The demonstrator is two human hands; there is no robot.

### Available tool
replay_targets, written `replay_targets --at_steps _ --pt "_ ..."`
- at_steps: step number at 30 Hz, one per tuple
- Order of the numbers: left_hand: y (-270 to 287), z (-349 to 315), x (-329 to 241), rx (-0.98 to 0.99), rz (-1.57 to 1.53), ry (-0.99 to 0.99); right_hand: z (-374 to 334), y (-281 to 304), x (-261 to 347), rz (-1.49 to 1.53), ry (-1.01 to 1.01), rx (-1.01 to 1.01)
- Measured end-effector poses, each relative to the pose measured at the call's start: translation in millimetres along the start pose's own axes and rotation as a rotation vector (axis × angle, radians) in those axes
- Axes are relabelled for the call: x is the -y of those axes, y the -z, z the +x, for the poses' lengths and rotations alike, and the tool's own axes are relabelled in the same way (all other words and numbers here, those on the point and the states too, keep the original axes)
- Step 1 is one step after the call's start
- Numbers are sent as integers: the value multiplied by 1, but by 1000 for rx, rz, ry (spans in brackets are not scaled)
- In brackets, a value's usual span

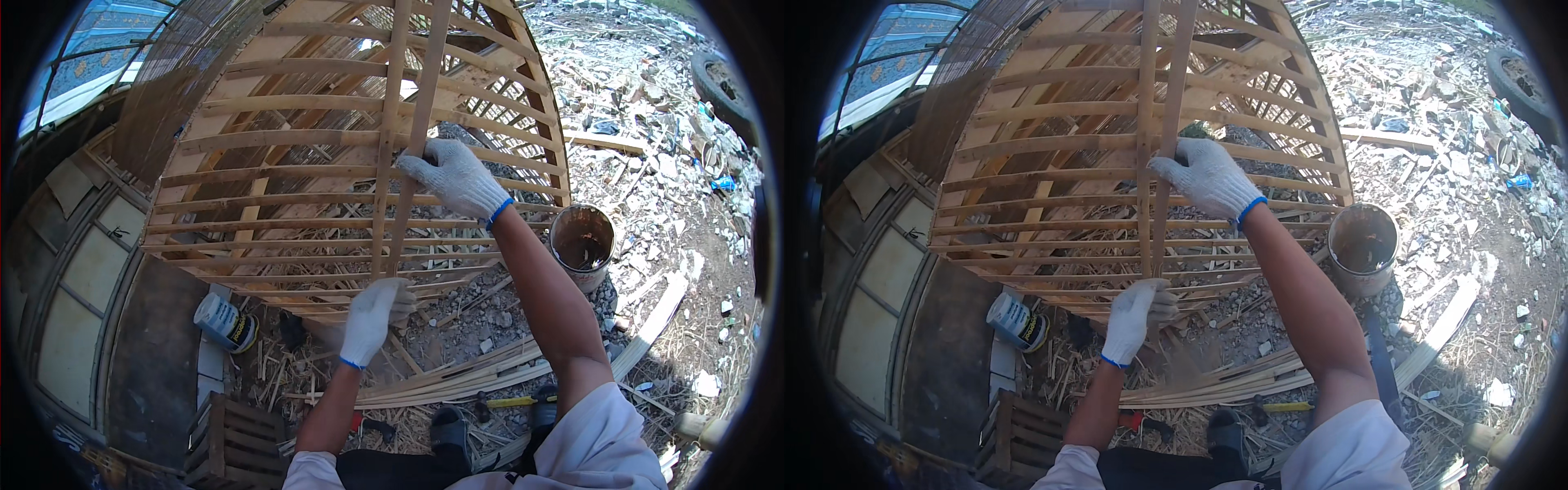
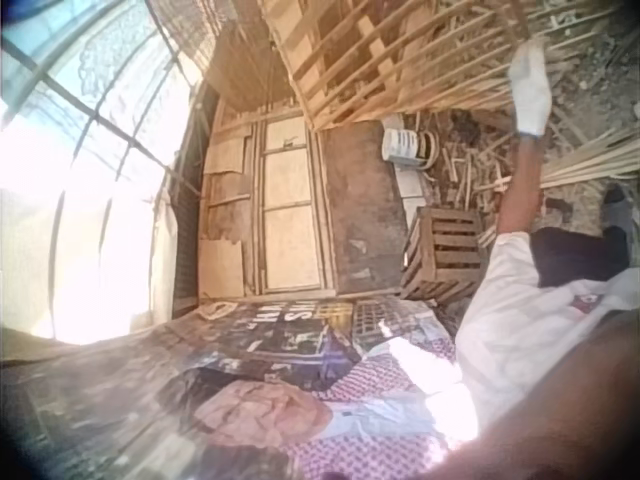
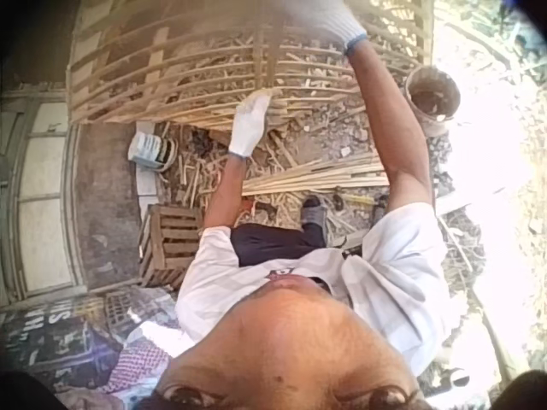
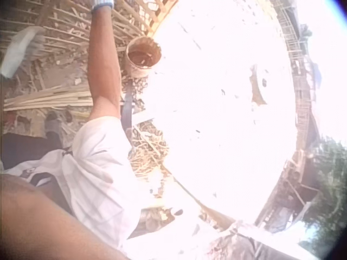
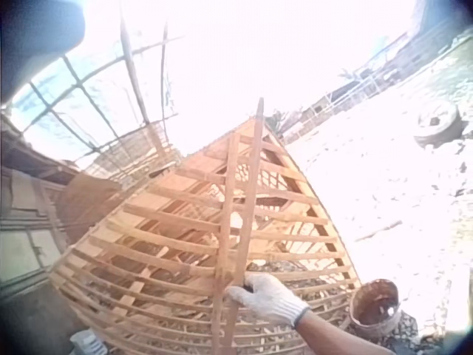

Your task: Constructing a curved bamboo lattice structure using strips of bamboo, a hammer, and nails.

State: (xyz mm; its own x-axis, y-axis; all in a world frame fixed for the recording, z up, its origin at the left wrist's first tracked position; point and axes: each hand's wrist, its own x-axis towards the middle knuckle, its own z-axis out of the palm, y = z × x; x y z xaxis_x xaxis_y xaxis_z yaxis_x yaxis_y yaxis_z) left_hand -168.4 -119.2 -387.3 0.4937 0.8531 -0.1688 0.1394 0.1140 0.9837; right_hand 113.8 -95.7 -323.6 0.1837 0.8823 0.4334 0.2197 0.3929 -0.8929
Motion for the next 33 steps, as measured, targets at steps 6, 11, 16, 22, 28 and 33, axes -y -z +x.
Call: replay_targets --at_steps 6,11,16,22,28,33 --pt "-21 41 14 -440 1052 -475 5 -1 -30 -6 16 122" --pt "-5 79 59 -503 1110 -535 7 -8 -29 -77 19 129" --pt "-11 89 62 -500 1139 -453 3 -3 -33 -115 -103 -31" --pt "-1 85 77 -548 1227 -631 3 34 -42 -83 -196 -209" --pt "-3 86 77 -538 1220 -667 12 44 -36 116 48 -778" --pt "1 89 85 -554 1231 -638 32 32 -32 -149 367 -964"
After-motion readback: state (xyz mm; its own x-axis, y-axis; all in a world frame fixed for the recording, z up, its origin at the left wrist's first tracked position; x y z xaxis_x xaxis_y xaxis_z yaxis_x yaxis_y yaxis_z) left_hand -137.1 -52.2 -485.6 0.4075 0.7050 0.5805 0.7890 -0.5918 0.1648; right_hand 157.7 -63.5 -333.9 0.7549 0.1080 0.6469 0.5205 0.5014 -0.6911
